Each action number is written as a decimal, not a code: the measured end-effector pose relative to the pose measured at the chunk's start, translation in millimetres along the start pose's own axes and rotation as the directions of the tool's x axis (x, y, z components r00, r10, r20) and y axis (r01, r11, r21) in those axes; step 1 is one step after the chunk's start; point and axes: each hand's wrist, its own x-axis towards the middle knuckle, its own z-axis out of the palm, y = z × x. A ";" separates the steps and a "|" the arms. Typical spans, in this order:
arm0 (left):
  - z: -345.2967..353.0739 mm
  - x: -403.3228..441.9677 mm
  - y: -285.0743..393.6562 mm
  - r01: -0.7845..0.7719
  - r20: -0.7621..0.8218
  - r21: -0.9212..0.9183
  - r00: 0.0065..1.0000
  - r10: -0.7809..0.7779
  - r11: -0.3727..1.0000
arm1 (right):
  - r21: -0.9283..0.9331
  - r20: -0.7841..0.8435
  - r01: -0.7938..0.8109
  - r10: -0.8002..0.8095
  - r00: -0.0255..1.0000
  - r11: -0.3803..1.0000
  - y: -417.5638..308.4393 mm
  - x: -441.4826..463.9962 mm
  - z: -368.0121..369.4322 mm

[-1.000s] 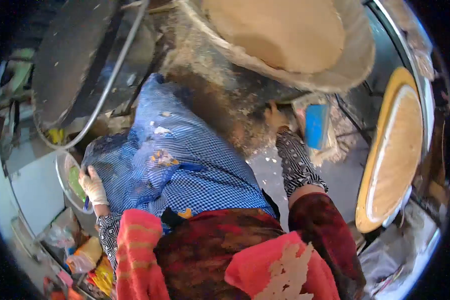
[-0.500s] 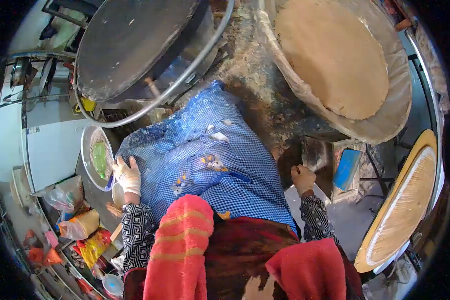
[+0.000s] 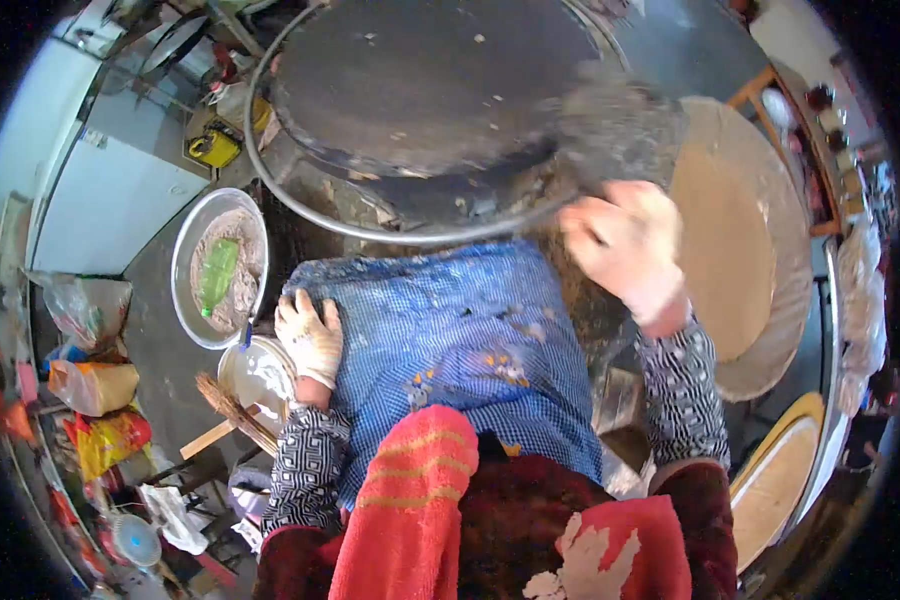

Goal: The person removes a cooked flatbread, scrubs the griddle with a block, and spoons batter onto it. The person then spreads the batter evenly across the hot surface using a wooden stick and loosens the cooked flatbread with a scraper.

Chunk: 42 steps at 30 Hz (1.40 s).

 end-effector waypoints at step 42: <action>1.5 9.5 218.9 -0.468 0.011 -0.796 0.624 0.782 0.384 | 0.109 0.136 0.088 -0.103 0.985 0.990 -88.2 141.3 256.7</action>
